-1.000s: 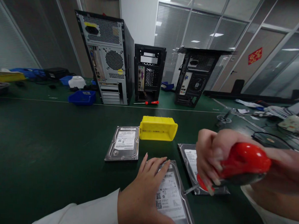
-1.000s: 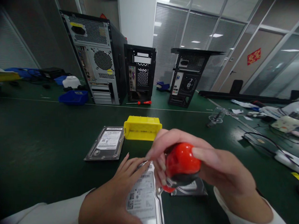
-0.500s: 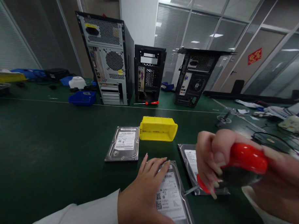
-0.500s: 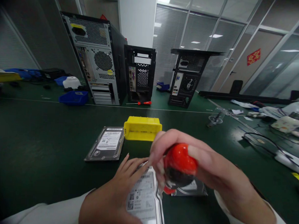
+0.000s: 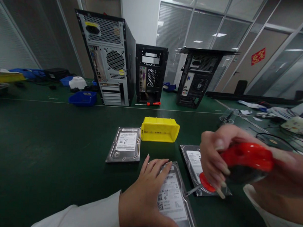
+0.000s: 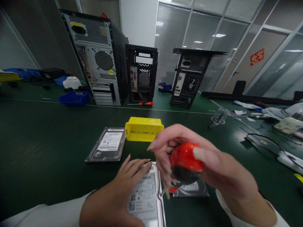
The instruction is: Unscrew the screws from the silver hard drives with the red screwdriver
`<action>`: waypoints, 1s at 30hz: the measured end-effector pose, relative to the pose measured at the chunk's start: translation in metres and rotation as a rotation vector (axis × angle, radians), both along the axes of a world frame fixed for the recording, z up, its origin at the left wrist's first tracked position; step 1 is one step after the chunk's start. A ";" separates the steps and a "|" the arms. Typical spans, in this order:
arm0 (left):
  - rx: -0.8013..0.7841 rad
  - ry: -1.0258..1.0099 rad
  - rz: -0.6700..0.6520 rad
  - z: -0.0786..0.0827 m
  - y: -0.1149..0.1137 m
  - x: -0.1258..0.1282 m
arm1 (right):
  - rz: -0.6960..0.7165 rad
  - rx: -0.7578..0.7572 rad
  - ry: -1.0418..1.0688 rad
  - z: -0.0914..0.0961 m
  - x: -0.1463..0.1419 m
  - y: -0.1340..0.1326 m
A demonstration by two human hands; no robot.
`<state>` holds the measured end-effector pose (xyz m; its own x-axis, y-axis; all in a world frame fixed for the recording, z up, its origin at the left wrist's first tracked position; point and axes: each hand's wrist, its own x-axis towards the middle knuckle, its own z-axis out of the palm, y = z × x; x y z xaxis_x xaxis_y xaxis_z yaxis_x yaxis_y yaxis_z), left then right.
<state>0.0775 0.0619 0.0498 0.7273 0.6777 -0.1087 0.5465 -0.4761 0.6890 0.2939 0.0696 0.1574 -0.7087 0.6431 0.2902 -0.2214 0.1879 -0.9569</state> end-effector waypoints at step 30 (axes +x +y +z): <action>0.042 -0.038 -0.001 -0.001 0.000 -0.001 | 0.114 -0.007 0.089 -0.011 -0.005 0.005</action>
<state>0.0761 0.0614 0.0492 0.7313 0.6801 -0.0525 0.5197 -0.5056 0.6887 0.2886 0.0748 0.1468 -0.7485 0.5625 0.3511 -0.3253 0.1499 -0.9336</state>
